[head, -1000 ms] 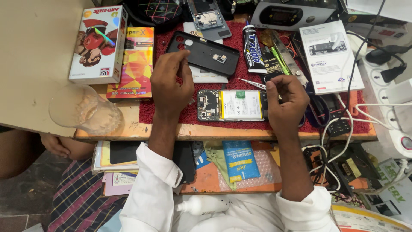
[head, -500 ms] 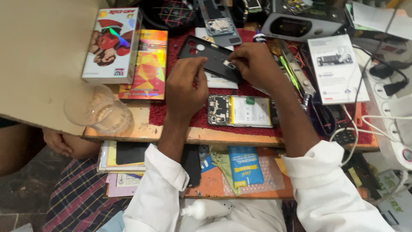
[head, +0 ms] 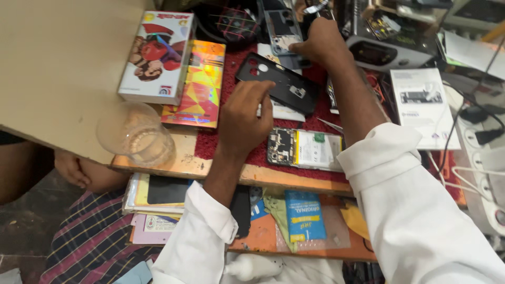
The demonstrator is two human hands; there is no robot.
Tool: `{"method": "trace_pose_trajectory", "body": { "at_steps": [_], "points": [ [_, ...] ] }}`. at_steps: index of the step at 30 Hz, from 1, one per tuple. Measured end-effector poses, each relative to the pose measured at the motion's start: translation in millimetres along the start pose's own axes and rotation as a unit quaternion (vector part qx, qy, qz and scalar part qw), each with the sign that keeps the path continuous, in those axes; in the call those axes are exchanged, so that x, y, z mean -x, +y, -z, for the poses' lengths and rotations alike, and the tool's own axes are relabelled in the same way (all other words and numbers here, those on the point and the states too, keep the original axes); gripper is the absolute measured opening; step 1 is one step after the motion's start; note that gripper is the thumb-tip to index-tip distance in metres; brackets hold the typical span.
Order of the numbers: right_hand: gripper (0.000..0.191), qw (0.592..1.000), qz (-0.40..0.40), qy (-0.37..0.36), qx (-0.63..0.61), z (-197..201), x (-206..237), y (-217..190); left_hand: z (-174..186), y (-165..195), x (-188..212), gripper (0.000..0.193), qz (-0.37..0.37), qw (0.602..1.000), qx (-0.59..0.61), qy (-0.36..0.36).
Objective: The person disassembles a smartphone, removes the back cover, and uses tweezers to manipulate internal components and connectors. They then reassemble the device by placing the back cover back on and pressing the edges to secure it.
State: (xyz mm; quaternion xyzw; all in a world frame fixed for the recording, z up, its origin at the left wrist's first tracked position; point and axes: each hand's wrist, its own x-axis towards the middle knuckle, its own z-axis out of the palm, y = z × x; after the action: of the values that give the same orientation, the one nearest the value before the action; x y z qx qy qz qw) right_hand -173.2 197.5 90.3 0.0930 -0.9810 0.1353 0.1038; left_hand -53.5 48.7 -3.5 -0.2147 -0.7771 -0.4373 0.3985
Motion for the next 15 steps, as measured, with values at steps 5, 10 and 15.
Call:
{"method": "trace_pose_trajectory", "body": {
  "at_steps": [5, 10, 15],
  "points": [
    [0.03, 0.984, -0.131, 0.001, -0.117, 0, -11, -18, 2, 2, -5, 0.025, -0.002, 1.0, 0.009, -0.004],
    [0.02, 0.972, -0.149, 0.03, -0.18, 4, -12, -18, 2, 3, -7, 0.025, -0.002, 1.0, 0.006, -0.006],
    [0.012, 0.955, -0.128, 0.074, -0.258, 18, 2, 0, 3, 6, -6, 0.023, 0.004, 1.0, 0.003, -0.006]
  ]
}}
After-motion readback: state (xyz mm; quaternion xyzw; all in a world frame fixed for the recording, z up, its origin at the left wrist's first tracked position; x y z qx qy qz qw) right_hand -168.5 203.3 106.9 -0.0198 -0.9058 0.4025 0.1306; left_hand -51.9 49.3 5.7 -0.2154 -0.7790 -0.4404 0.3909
